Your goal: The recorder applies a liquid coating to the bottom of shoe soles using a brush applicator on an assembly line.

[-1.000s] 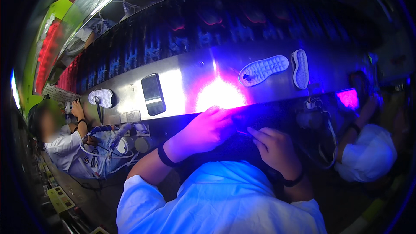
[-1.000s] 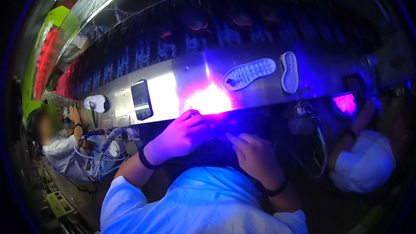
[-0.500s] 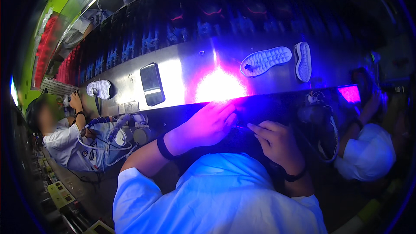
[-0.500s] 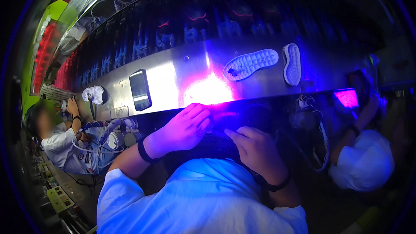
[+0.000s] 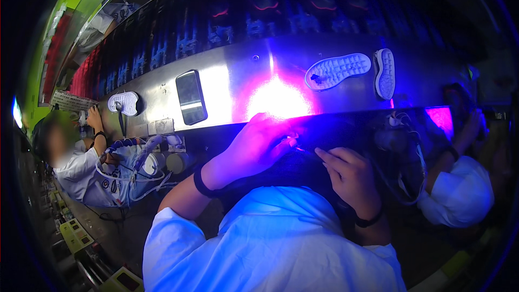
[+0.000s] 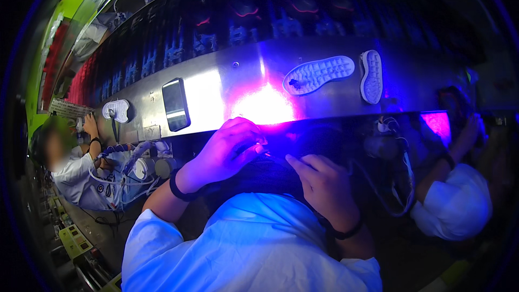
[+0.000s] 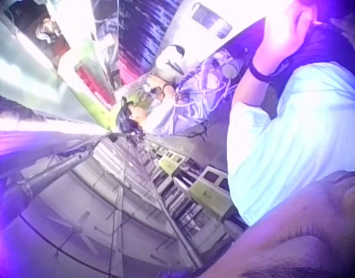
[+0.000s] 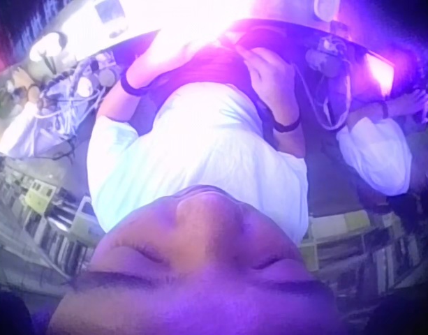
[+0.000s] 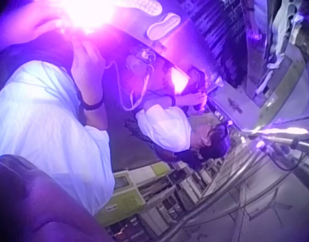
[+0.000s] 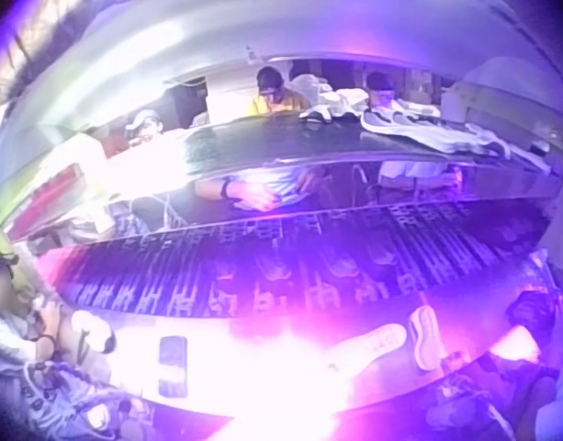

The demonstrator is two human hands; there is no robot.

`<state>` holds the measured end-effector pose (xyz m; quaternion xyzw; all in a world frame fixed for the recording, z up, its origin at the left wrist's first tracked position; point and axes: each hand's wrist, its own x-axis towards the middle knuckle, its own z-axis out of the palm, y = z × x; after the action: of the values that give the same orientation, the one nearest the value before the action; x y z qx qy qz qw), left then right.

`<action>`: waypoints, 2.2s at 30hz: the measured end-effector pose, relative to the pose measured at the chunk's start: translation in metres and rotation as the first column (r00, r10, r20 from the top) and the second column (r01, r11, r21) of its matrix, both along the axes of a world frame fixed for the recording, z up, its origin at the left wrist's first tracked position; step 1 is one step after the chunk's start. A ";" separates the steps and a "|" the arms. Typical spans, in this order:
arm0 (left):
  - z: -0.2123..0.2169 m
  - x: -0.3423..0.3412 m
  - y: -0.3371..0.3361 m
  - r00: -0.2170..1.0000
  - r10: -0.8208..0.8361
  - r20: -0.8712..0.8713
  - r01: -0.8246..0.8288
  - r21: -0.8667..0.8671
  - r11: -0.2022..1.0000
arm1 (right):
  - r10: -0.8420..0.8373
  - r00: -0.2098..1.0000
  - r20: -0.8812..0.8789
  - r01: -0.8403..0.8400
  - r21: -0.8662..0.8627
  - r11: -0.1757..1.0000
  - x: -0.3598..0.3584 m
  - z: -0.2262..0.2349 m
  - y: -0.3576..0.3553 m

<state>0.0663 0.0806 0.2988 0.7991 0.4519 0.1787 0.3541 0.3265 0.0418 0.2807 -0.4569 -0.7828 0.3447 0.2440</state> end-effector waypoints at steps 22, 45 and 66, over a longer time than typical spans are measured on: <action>-0.015 -0.006 -0.014 0.959 0.036 -0.280 0.065 0.343 0.937 | 0.034 0.973 0.227 -0.098 0.275 0.956 -0.013 0.003 -0.005; 0.005 -0.017 0.009 0.958 0.244 -0.151 -0.151 0.457 0.877 | 0.096 0.963 0.253 -0.149 0.201 0.968 -0.019 -0.002 -0.022; -0.051 -0.134 0.071 0.624 0.768 0.143 -0.767 -0.075 0.637 | -0.281 0.958 -0.056 0.281 0.002 0.960 0.012 -0.017 0.003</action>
<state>-0.0673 0.1520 0.2474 0.5120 0.7194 0.3752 0.2821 0.3390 0.0453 0.2638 -0.5526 -0.7046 0.3152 0.3144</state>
